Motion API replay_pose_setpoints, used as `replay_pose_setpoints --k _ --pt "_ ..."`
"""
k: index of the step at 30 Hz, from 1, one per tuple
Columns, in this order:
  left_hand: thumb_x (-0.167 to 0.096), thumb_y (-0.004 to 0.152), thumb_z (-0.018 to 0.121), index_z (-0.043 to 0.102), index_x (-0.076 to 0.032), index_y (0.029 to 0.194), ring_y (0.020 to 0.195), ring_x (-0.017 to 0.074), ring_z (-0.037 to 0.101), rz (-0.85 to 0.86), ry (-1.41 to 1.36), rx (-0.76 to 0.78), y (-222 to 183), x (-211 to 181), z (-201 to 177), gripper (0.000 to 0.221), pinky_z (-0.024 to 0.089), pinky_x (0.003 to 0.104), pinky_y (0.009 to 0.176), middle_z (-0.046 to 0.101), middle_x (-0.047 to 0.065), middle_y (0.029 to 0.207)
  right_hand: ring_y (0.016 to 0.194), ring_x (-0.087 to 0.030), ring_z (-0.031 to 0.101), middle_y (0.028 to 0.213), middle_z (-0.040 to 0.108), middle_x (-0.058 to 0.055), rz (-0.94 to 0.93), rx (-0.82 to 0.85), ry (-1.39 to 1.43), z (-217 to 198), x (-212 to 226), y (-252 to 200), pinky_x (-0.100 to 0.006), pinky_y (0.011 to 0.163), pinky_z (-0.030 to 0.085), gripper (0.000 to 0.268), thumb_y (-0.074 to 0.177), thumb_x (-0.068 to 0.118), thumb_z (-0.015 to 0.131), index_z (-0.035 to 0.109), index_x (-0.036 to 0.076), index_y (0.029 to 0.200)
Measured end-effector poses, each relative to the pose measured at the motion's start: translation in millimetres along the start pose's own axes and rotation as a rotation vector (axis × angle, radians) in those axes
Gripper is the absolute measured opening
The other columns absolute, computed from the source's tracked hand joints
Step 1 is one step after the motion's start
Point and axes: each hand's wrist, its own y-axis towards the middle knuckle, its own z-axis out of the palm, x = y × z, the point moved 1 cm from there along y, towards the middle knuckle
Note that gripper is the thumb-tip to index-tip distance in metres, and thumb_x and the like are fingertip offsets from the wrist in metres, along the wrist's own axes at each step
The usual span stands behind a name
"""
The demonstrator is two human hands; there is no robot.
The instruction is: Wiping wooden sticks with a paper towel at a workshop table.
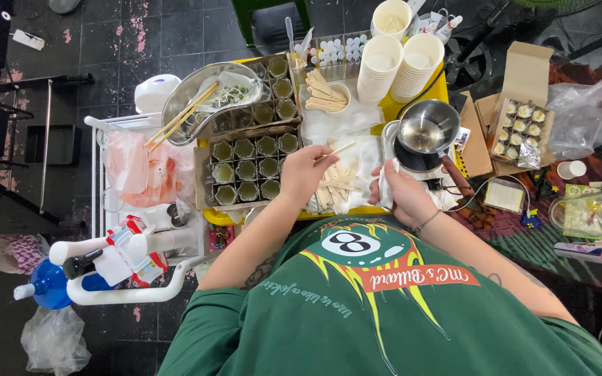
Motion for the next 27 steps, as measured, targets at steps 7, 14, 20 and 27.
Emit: replay_pose_setpoints --k 7,14,20,27 --pt "-0.015 0.104 0.059 0.063 -0.007 0.121 0.077 0.0072 0.06 -0.346 -0.905 0.345 -7 57 63 0.019 0.051 0.023 0.073 0.07 0.0 0.096 0.11 -0.029 0.07 0.124 0.066 -0.017 -0.094 0.078 0.117 28 16 0 -0.045 0.098 0.054 0.05 0.107 0.042 0.033 0.048 0.008 0.14" --pt "-0.026 0.107 0.056 0.057 -0.007 0.11 0.072 0.0116 0.068 -0.395 -0.818 0.608 -31 28 66 0.019 0.051 0.025 0.063 0.07 0.003 0.089 0.097 -0.026 0.066 0.102 0.064 -0.01 -0.189 0.111 0.389 54 33 -12 -0.046 0.1 0.054 0.059 0.101 0.059 0.031 0.049 0.011 0.129" --pt "-0.026 0.105 0.057 0.06 -0.009 0.106 0.069 0.0124 0.068 -0.553 -0.971 0.82 -35 30 56 0.017 0.052 0.026 0.061 0.069 0.003 0.084 0.056 -0.011 0.03 0.06 0.032 0.004 -0.182 0.458 0.585 39 35 -8 -0.028 0.061 0.031 0.057 0.108 0.068 0.038 0.059 0.015 0.102" --pt "-0.026 0.107 0.058 0.061 -0.011 0.103 0.066 0.009 0.064 -0.534 -1.053 0.844 -36 17 50 0.016 0.048 0.024 0.06 0.067 0.0 0.082 0.052 -0.01 0.023 0.057 0.026 0.005 -0.279 0.403 0.525 46 44 -17 -0.028 0.057 0.024 0.057 0.109 0.067 0.034 0.059 0.017 0.097"
